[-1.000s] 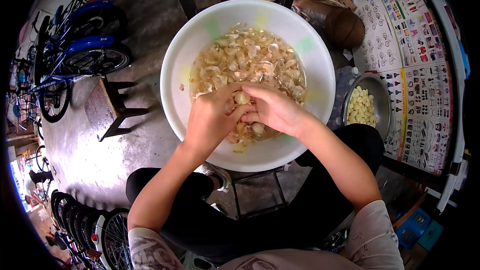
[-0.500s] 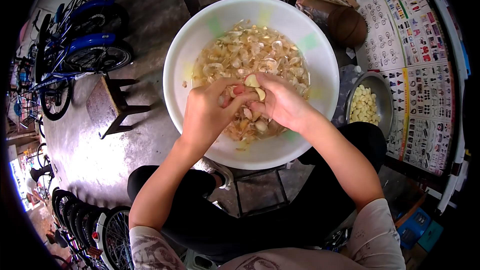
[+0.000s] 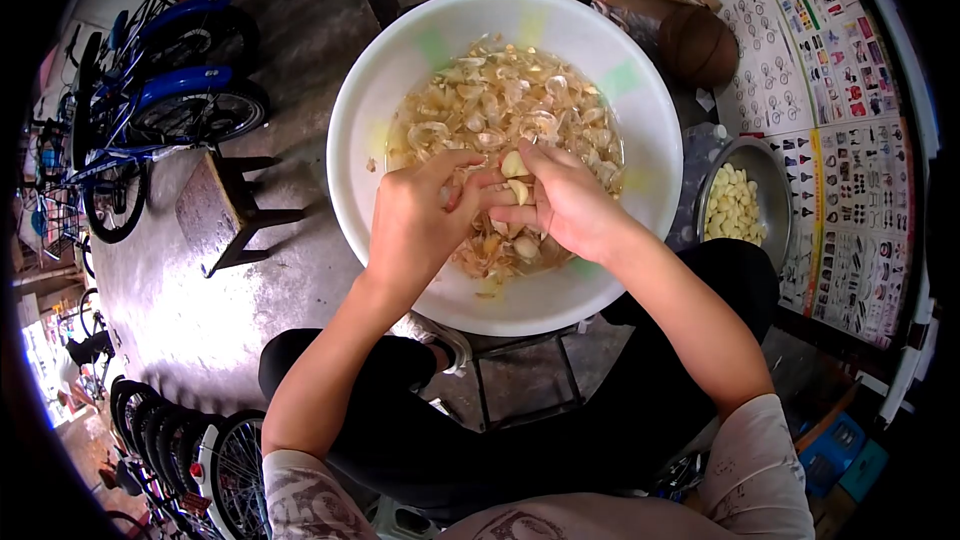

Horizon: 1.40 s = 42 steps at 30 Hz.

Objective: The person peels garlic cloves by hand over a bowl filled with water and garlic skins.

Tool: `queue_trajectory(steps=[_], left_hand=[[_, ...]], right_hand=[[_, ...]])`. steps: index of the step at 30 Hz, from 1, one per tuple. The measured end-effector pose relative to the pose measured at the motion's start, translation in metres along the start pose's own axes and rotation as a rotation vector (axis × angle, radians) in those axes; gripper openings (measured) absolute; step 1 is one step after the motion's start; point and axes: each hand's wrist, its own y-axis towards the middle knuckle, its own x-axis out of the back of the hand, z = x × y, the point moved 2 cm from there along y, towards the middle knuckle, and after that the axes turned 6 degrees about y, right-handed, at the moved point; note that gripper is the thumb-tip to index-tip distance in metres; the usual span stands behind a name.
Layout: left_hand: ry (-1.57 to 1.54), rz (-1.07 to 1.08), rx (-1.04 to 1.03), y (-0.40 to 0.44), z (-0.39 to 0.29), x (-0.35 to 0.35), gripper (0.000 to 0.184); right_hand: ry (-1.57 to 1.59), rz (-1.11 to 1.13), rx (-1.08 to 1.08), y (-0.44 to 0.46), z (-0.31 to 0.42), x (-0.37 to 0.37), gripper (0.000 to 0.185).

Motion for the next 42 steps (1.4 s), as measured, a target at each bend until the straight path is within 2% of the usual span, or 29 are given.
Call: queue_trajectory(steps=[2, 6, 9, 11, 15, 17, 18, 20, 24, 27, 29, 30, 32, 33, 34, 36, 38, 39, 41, 42], left_hand=[[0.086, -0.069, -0.093, 0.001, 0.0, 0.003, 0.018], [0.077, -0.065, -0.118, 0.005, 0.005, 0.006, 0.018], [0.066, -0.07, -0.102, 0.006, 0.003, 0.007, 0.016], [0.083, -0.037, -0.051, 0.005, 0.001, 0.009, 0.016], [0.063, -0.044, -0.056, 0.005, 0.003, 0.008, 0.017], [0.062, -0.05, -0.08, 0.004, 0.005, 0.009, 0.016], [0.062, -0.051, -0.078, 0.004, 0.005, 0.01, 0.016], [0.071, -0.037, -0.096, 0.004, 0.001, 0.012, 0.016], [0.056, -0.033, -0.099, 0.003, 0.004, 0.012, 0.016], [0.061, -0.037, -0.115, 0.003, 0.005, 0.013, 0.016], [0.076, -0.024, -0.107, 0.002, 0.004, 0.014, 0.015], [0.076, -0.025, -0.105, 0.002, 0.005, 0.014, 0.015], [0.065, -0.038, -0.128, 0.003, 0.005, 0.014, 0.015], [0.064, -0.039, -0.126, 0.002, 0.006, 0.014, 0.015], [0.057, -0.037, -0.131, 0.002, 0.007, 0.013, 0.016], [0.056, -0.035, -0.154, 0.006, 0.006, 0.012, 0.016], [0.046, -0.019, -0.141, 0.006, 0.003, 0.01, 0.015], [0.046, -0.016, -0.143, 0.006, 0.0, 0.011, 0.015], [-0.011, 0.067, -0.028, 0.009, -0.007, 0.011, 0.016], [-0.011, 0.07, -0.03, 0.01, -0.008, 0.011, 0.016]], right_hand=[[-0.006, 0.012, -0.018, -0.004, 0.002, -0.003, 0.038], [0.03, -0.015, -0.006, 0.001, -0.002, 0.002, 0.043], [-0.078, -0.025, 0.031, 0.017, -0.008, 0.014, 0.045], [-0.175, -0.047, 0.014, 0.023, -0.011, 0.019, 0.028], [-0.311, 0.028, 0.026, 0.043, -0.026, 0.047, 0.02], [-0.708, 0.019, 0.137, 0.048, -0.028, 0.052, 0.015], [-0.709, 0.021, 0.135, 0.048, -0.029, 0.052, 0.015], [-1.2, -0.09, 0.321, 0.048, -0.028, 0.051, 0.012], [-1.312, -0.083, 0.359, 0.039, -0.017, 0.038, 0.012], [-1.371, -0.083, 0.306, 0.04, -0.02, 0.039, 0.013], [-1.614, -0.096, 0.72, 0.041, -0.024, 0.043, 0.012], [-1.614, -0.094, 0.72, 0.038, -0.021, 0.038, 0.012], [-1.716, -0.238, 0.743, 0.032, -0.011, 0.027, 0.006], [-1.717, -0.235, 0.742, 0.034, -0.01, 0.028, 0.006], [-1.626, -0.29, 0.606, 0.038, -0.008, 0.033, 0.009], [-1.522, -0.352, 0.489, 0.039, 0.0, 0.035, 0.014], [-1.834, -0.216, 0.448, 0.032, 0.003, 0.032, 0.019], [-1.832, -0.22, 0.448, 0.031, 0.004, 0.033, 0.019], [-1.637, -0.12, 0.255, 0.034, 0.001, 0.038, 0.024], [-1.636, -0.125, 0.255, 0.034, -0.002, 0.044, 0.024]])
